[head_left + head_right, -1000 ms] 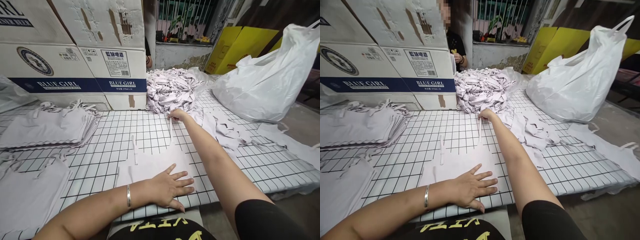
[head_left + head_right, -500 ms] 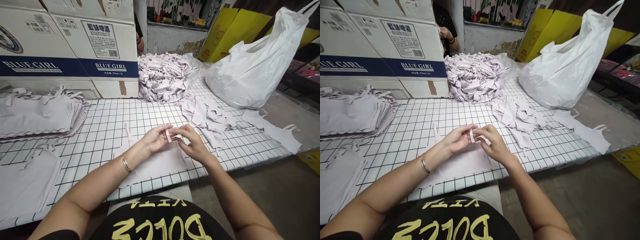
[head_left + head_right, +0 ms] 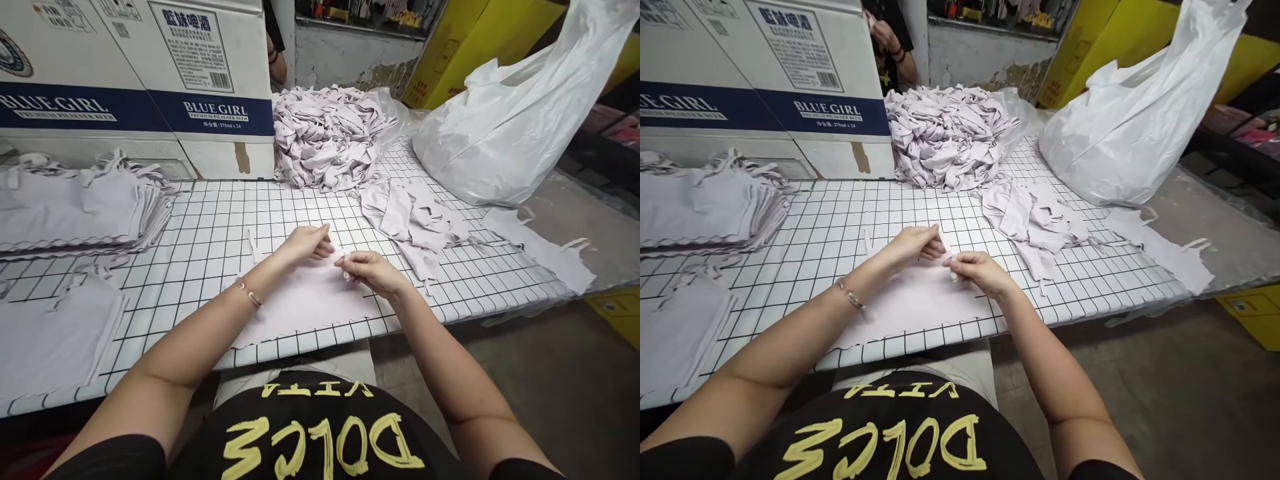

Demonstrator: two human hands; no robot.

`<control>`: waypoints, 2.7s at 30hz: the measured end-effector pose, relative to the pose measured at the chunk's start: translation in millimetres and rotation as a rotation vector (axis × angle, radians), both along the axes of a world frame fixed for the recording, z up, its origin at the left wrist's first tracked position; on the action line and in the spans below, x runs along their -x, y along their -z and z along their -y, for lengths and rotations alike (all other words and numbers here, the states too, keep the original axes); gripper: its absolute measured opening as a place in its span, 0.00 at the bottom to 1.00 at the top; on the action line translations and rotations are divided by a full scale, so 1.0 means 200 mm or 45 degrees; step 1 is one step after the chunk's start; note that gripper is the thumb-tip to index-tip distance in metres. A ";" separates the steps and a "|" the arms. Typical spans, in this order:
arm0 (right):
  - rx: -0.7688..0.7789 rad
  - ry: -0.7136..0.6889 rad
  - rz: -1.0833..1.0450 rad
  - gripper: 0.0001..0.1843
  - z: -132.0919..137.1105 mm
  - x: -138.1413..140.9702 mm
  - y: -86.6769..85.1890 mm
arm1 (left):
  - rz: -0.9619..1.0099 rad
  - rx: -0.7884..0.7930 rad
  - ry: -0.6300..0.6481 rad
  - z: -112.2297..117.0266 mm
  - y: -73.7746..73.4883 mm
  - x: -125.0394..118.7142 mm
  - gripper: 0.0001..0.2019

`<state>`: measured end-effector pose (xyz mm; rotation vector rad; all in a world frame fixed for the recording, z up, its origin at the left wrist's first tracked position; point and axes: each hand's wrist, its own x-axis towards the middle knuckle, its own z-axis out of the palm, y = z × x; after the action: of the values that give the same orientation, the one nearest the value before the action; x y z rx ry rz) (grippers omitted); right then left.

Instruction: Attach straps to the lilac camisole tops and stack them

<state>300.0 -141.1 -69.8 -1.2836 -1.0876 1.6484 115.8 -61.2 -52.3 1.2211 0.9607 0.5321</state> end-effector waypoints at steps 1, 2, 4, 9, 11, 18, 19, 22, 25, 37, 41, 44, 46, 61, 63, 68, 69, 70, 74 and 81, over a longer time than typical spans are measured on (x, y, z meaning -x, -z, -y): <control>0.009 0.091 -0.044 0.14 -0.02 -0.01 0.00 | -0.246 -0.253 0.039 0.01 0.04 0.03 0.15; 0.023 0.172 -0.092 0.14 -0.05 -0.02 -0.01 | -0.464 -0.489 0.084 0.03 0.07 0.06 0.16; 0.067 0.263 -0.172 0.15 -0.09 -0.04 -0.01 | -0.757 -0.823 0.185 0.09 0.14 0.11 0.16; 0.129 0.281 -0.240 0.16 -0.15 -0.02 0.03 | -0.951 -0.961 0.256 0.20 0.20 0.13 0.12; 0.135 0.281 -0.224 0.15 -0.15 0.00 0.04 | -0.965 -0.908 0.277 0.20 0.20 0.13 0.11; 0.022 0.248 -0.095 0.19 -0.13 0.05 0.07 | -0.862 -0.760 0.310 0.20 0.18 0.20 0.08; -0.024 0.226 -0.061 0.19 -0.13 0.06 0.07 | -0.848 -0.735 0.298 0.20 0.18 0.21 0.08; -0.207 0.121 0.106 0.20 -0.13 0.12 0.09 | -0.794 -0.697 0.244 0.22 0.18 0.22 0.08; -0.345 -0.027 0.282 0.17 -0.12 0.16 0.12 | -0.771 -0.692 0.204 0.23 0.18 0.22 0.08; -0.391 -0.159 0.361 0.12 -0.09 0.17 0.18 | -0.757 -0.713 0.191 0.23 0.19 0.21 0.11; -0.396 -0.103 0.353 0.12 -0.08 0.19 0.19 | -0.766 -0.728 0.197 0.23 0.21 0.21 0.11; -0.407 -0.113 0.339 0.12 -0.07 0.22 0.19 | -0.754 -0.733 0.200 0.23 0.22 0.21 0.12; -0.423 -0.109 0.368 0.11 -0.07 0.22 0.19 | -0.751 -0.731 0.201 0.23 0.22 0.21 0.13; -0.399 -0.074 0.458 0.11 -0.07 0.19 0.19 | -0.766 -0.757 0.180 0.23 0.24 0.21 0.08; -0.404 -0.065 0.456 0.11 -0.07 0.19 0.20 | -0.765 -0.762 0.176 0.23 0.24 0.21 0.08; -0.416 -0.080 0.450 0.11 -0.08 0.19 0.22 | -0.758 -0.756 0.179 0.23 0.23 0.21 0.08; -0.416 -0.079 0.450 0.11 -0.08 0.19 0.22 | -0.758 -0.757 0.177 0.23 0.23 0.21 0.08; -0.415 -0.076 0.450 0.11 -0.08 0.18 0.22 | -0.760 -0.760 0.173 0.23 0.23 0.21 0.08; -0.414 -0.063 0.459 0.11 -0.08 0.18 0.21 | -0.769 -0.766 0.168 0.23 0.24 0.21 0.07; -0.422 -0.043 0.502 0.11 -0.07 0.19 0.21 | -0.765 -0.763 0.175 0.23 0.23 0.21 0.07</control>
<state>262.0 -127.0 -112.6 -1.4000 -1.5518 1.1950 74.4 -106.7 -98.6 2.0443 1.2487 0.3519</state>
